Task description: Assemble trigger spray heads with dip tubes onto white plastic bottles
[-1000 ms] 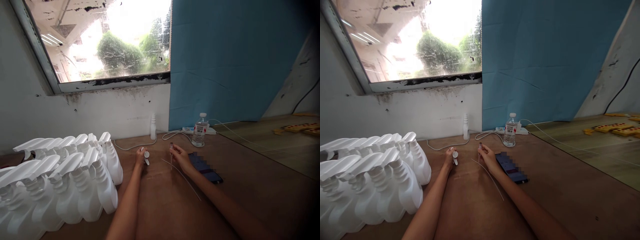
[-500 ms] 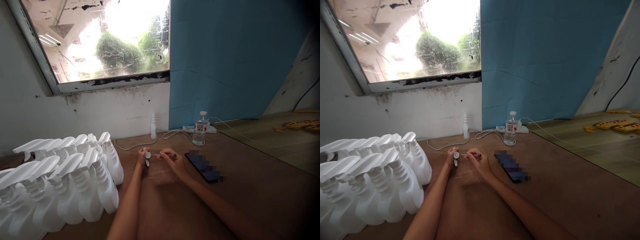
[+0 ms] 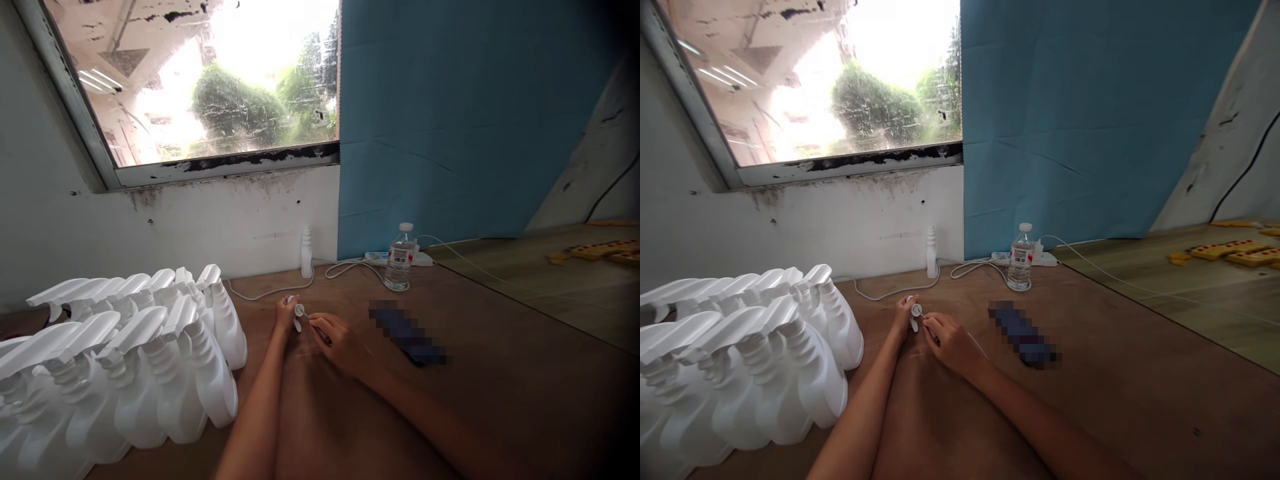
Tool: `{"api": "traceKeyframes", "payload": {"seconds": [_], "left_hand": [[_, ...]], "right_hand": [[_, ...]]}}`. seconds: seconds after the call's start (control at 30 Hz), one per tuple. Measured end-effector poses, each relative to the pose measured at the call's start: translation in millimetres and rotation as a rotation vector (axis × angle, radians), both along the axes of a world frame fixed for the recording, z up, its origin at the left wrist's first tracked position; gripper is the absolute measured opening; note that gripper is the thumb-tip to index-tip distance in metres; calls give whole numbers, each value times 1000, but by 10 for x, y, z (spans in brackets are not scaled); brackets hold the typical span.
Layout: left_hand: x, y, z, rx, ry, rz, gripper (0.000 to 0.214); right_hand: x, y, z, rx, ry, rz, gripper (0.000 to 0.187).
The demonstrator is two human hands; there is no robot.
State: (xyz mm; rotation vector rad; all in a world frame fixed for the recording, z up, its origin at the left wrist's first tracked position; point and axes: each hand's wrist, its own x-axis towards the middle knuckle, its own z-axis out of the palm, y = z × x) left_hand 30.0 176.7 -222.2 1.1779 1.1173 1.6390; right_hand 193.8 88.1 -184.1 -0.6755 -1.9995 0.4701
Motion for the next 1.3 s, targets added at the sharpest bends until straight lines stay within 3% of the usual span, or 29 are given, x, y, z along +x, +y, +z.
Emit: {"api": "traceKeyframes", "payload": {"seconds": [0.23,0.53,0.87,1.3], "left_hand": [[23,-23,23,-5,17,22,48],[-22,-82,104,5,38,-127,45],[-8,-86,124,4,72,-132,39],[12,-105,152,-11,76,-117,38]], "right_hand": [[-31,28,-62,36,-71,-47,16],[-48,-20,-143,-51,88,-51,14],[-43,-60,-180,69,87,7,12],[3,-77,-75,246,-63,49,14]]}}
